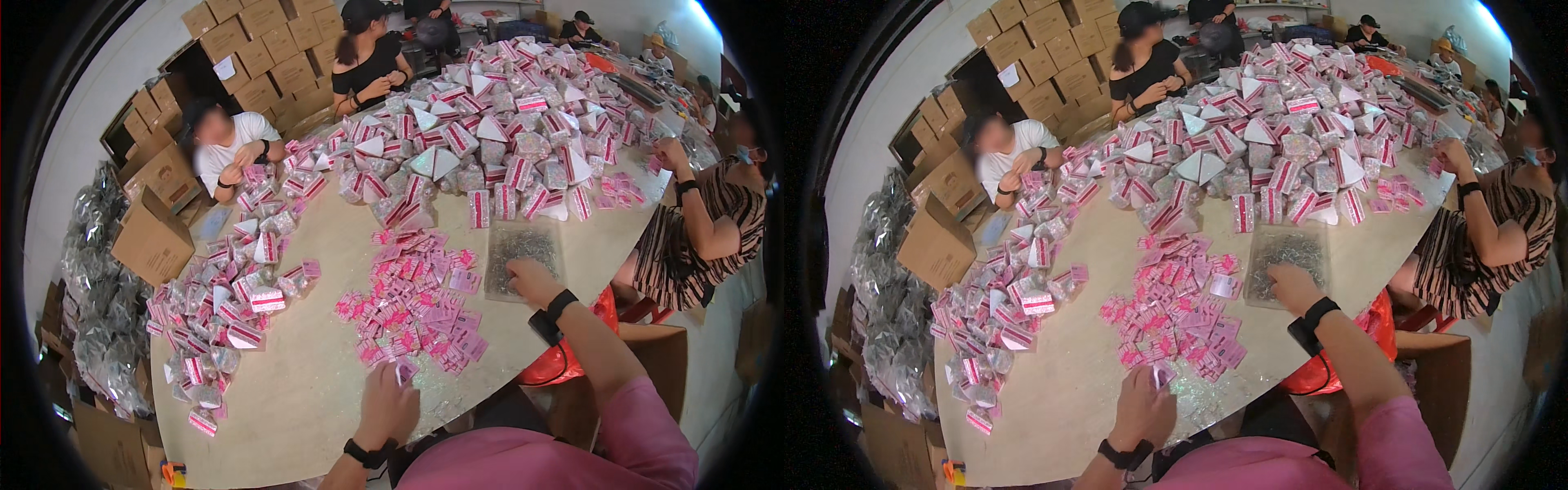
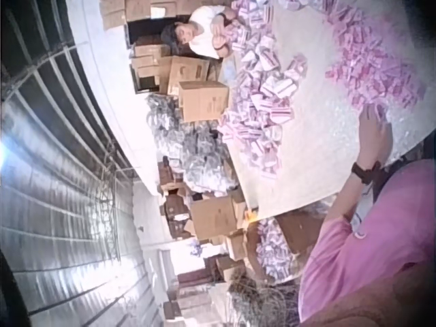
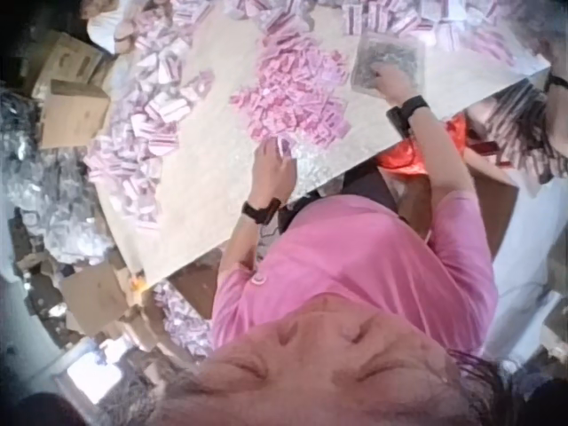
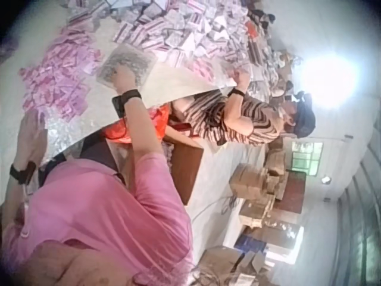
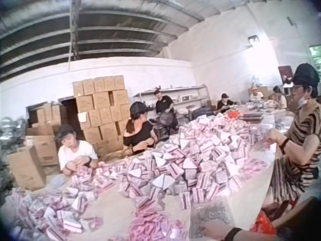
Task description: Packing small objects into pink and white pyramid-shaped bags at a large table.
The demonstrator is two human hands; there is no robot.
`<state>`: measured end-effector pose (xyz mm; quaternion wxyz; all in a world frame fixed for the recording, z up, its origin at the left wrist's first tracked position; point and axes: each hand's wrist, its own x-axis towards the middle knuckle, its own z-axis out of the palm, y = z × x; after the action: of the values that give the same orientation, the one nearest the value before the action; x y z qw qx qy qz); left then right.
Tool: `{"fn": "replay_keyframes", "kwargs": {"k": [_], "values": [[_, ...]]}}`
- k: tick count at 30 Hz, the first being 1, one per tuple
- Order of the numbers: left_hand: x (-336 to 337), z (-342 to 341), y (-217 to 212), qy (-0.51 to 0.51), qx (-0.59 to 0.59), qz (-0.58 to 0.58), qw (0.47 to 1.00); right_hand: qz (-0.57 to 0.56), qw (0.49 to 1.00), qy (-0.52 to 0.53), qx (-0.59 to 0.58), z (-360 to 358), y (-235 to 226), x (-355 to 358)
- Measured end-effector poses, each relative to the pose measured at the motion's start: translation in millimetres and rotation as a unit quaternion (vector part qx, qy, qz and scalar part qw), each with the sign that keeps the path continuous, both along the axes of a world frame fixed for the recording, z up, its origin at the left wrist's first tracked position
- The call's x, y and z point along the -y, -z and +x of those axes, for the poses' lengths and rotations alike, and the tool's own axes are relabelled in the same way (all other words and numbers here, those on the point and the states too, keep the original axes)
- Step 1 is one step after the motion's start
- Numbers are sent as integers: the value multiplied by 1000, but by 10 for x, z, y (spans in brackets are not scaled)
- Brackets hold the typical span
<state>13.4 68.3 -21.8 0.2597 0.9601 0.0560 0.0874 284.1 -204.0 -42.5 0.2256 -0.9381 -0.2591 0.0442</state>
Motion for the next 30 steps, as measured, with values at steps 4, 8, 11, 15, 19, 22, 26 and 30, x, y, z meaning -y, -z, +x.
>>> {"fn": "replay_keyframes", "kwargs": {"k": [4, 8, 11, 15, 19, 22, 26, 30], "values": [[-21, 149, 57, 31, -13, 29, 999, 66, 998, 21, 2, 58, -38, 16], [-6, 274, 92, 29, -7, 53, 998, 192, 979, 65, 13, 105, -68, 63], [-62, 346, 144, 33, 61, 59, 996, 239, 968, 80, 15, 135, -94, 72], [-12, 611, 91, 9, 86, 63, 994, 241, 967, 85, 17, 161, -127, 138], [31, 785, 77, -21, 70, 53, 996, 183, 979, 77, 43, 122, -195, 128], [-141, 809, 262, -11, 57, 60, 997, 193, 978, 85, 8, 91, -295, 124], [-131, 808, 180, -16, 75, 58, 995, 264, 961, 80, -13, 104, -335, 209], [-143, 729, -39, -25, 95, 14, 995, 381, 897, 125, -184, 51, -428, 189]]}}
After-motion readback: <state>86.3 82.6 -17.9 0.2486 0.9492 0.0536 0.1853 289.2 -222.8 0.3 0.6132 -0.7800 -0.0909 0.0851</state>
